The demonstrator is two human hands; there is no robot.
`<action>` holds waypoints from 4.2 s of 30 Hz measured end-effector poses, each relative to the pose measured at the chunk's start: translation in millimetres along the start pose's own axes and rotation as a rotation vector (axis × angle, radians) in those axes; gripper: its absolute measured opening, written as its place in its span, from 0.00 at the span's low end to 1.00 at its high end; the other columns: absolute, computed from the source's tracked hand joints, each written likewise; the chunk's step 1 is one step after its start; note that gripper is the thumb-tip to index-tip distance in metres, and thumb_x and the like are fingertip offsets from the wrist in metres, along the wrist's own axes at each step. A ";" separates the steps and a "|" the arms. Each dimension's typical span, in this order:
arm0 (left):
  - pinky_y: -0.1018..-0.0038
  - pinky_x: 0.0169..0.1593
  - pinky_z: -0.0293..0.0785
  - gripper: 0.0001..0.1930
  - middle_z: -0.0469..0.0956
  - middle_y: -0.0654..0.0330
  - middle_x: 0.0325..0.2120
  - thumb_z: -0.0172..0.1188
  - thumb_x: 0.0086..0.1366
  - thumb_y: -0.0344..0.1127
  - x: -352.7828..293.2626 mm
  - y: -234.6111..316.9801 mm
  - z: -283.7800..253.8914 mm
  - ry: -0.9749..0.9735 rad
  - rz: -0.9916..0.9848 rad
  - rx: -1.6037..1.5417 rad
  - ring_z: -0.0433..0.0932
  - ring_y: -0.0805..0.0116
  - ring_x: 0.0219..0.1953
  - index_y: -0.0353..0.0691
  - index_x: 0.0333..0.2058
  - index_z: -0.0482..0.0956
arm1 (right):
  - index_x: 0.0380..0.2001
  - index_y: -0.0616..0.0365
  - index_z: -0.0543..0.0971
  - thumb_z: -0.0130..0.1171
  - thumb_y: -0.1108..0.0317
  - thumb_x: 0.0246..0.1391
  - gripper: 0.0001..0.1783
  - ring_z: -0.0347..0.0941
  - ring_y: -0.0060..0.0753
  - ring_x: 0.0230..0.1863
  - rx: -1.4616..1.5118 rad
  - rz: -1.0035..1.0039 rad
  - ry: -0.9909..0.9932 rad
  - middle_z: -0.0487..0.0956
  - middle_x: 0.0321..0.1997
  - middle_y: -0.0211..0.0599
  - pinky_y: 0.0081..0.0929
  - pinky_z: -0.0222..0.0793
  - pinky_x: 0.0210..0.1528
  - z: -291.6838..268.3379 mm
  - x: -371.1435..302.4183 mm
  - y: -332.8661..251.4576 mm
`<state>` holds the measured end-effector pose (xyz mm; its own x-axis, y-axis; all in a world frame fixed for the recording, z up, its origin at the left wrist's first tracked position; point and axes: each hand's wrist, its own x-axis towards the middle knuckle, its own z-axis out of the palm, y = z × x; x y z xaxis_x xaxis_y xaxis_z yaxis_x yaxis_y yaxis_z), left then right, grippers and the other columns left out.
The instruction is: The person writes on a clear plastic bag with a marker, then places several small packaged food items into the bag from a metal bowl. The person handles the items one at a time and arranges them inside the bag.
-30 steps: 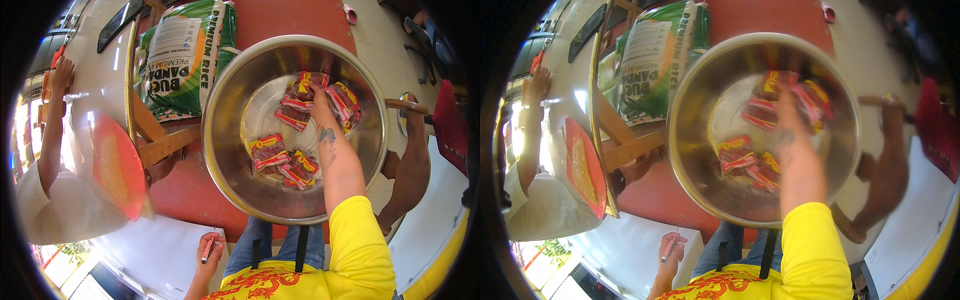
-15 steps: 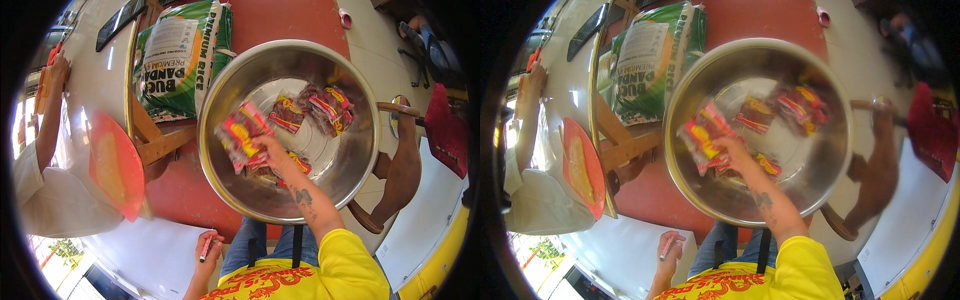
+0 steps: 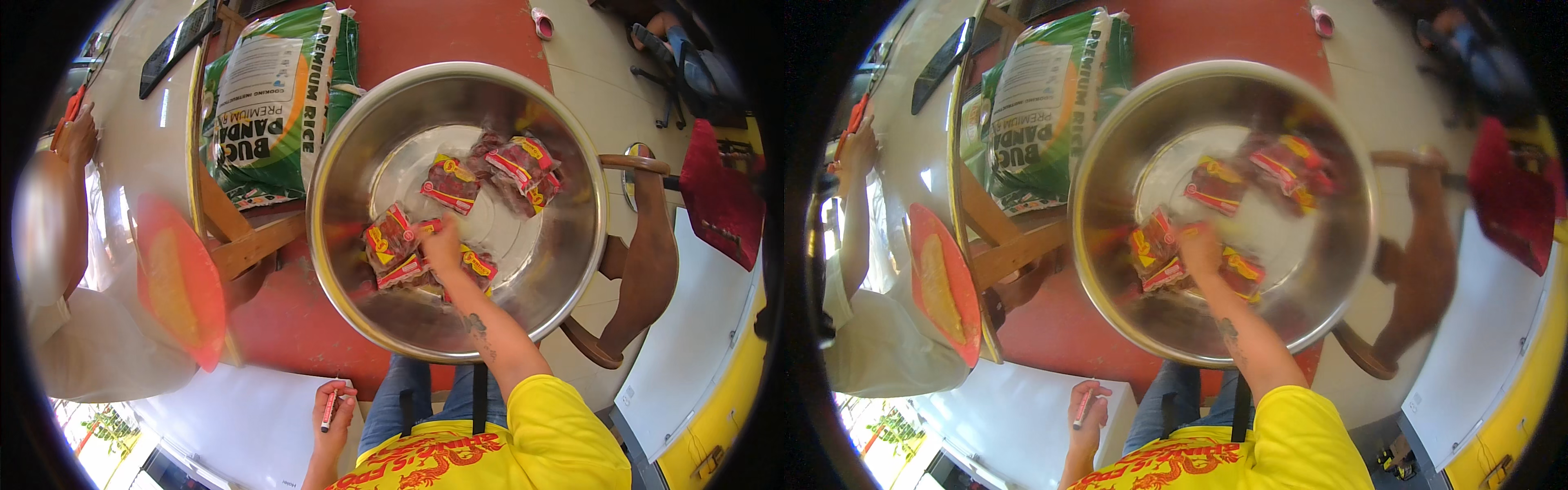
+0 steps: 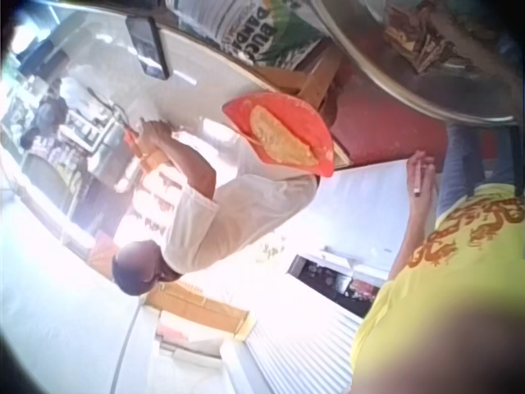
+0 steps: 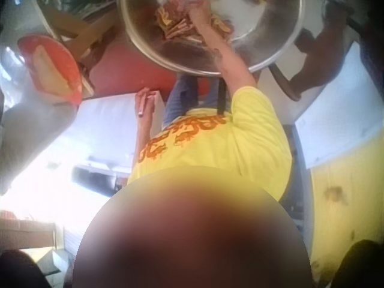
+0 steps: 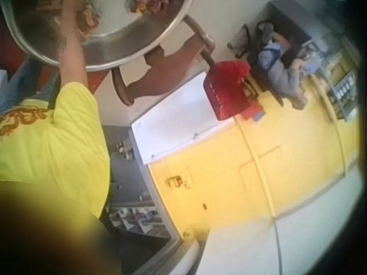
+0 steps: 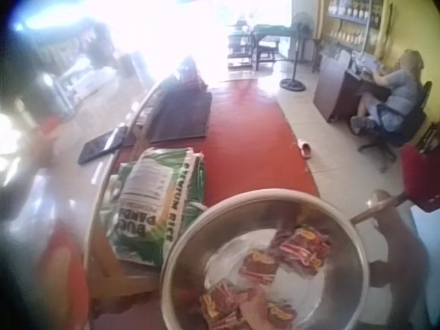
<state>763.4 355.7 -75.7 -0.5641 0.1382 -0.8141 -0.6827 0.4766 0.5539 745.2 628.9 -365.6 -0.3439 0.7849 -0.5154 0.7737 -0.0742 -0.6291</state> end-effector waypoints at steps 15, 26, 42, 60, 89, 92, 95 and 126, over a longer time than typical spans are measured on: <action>0.83 0.33 0.67 0.17 0.76 0.62 0.38 0.59 0.62 0.28 1.4 -13.3 -3.9 -0.023 0.057 0.097 0.68 0.82 0.28 0.39 0.50 0.69 | 0.44 0.54 0.77 0.64 0.62 0.47 0.20 0.78 0.40 0.41 0.921 0.308 -0.218 0.81 0.39 0.37 0.40 0.75 0.48 -169.8 177.0 42.0; 0.83 0.38 0.66 0.17 0.75 0.64 0.38 0.60 0.63 0.29 -5.9 -20.7 -2.1 -0.047 0.070 -0.017 0.68 0.82 0.33 0.40 0.49 0.70 | 0.48 0.50 0.76 0.54 0.55 0.46 0.24 0.73 0.40 0.47 1.164 0.310 -0.156 0.78 0.49 0.35 0.42 0.66 0.44 -237.1 128.5 51.7; 0.83 0.37 0.66 0.17 0.75 0.64 0.37 0.61 0.62 0.29 -12.6 -20.9 -0.8 -0.022 0.084 -0.011 0.68 0.82 0.33 0.40 0.50 0.69 | 0.54 0.52 0.73 0.54 0.54 0.48 0.29 0.69 0.43 0.55 1.281 0.362 -0.265 0.75 0.55 0.39 0.44 0.68 0.52 -209.3 106.1 52.8; 0.77 0.43 0.72 0.13 0.78 0.61 0.35 0.58 0.65 0.30 -46.1 -34.2 2.5 0.067 0.214 0.038 0.76 0.75 0.38 0.39 0.47 0.70 | 0.55 0.57 0.69 0.54 0.63 0.49 0.28 0.75 0.43 0.49 0.912 0.428 -0.545 0.76 0.51 0.41 0.39 0.77 0.43 -178.1 22.9 76.3; 0.81 0.30 0.67 0.17 0.72 0.64 0.37 0.43 0.73 0.43 -35.3 75.1 -351.3 -0.107 0.796 -0.712 0.70 0.81 0.28 0.43 0.54 0.69 | 0.50 0.61 0.69 0.53 0.66 0.61 0.16 0.73 0.33 0.49 0.197 -0.906 -0.977 0.74 0.47 0.38 0.32 0.67 0.55 34.2 -410.4 -313.4; 0.80 0.37 0.72 0.20 0.74 0.63 0.38 0.46 0.72 0.49 -35.0 92.4 -356.8 -0.126 0.882 -0.760 0.73 0.79 0.33 0.39 0.51 0.70 | 0.56 0.51 0.66 0.47 0.47 0.63 0.25 0.71 0.36 0.53 0.658 -0.039 -1.548 0.73 0.54 0.37 0.40 0.67 0.55 94.3 -452.2 -345.3; 0.75 0.49 0.71 0.20 0.74 0.62 0.40 0.47 0.71 0.47 -21.0 110.8 -382.0 -0.123 0.947 -0.545 0.72 0.75 0.45 0.37 0.52 0.70 | 0.53 0.49 0.68 0.40 0.45 0.65 0.24 0.72 0.36 0.54 0.891 0.401 -1.631 0.74 0.53 0.34 0.42 0.68 0.55 133.5 -458.3 -376.2; 0.63 0.52 0.70 0.23 0.72 0.47 0.46 0.62 0.62 0.32 272.2 231.3 -788.3 0.580 1.011 0.249 0.72 0.54 0.48 0.32 0.54 0.67 | 0.35 0.53 0.80 0.59 0.62 0.51 0.10 0.71 0.41 0.45 -0.333 -1.388 -0.277 0.74 0.41 0.37 0.36 0.69 0.46 388.9 -370.0 -501.5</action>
<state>85.8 -180.8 -31.7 -0.9641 0.1656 0.2074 0.2647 0.5418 0.7978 277.6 136.4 -85.6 -0.9634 -0.0401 0.2652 -0.1886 0.8045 -0.5632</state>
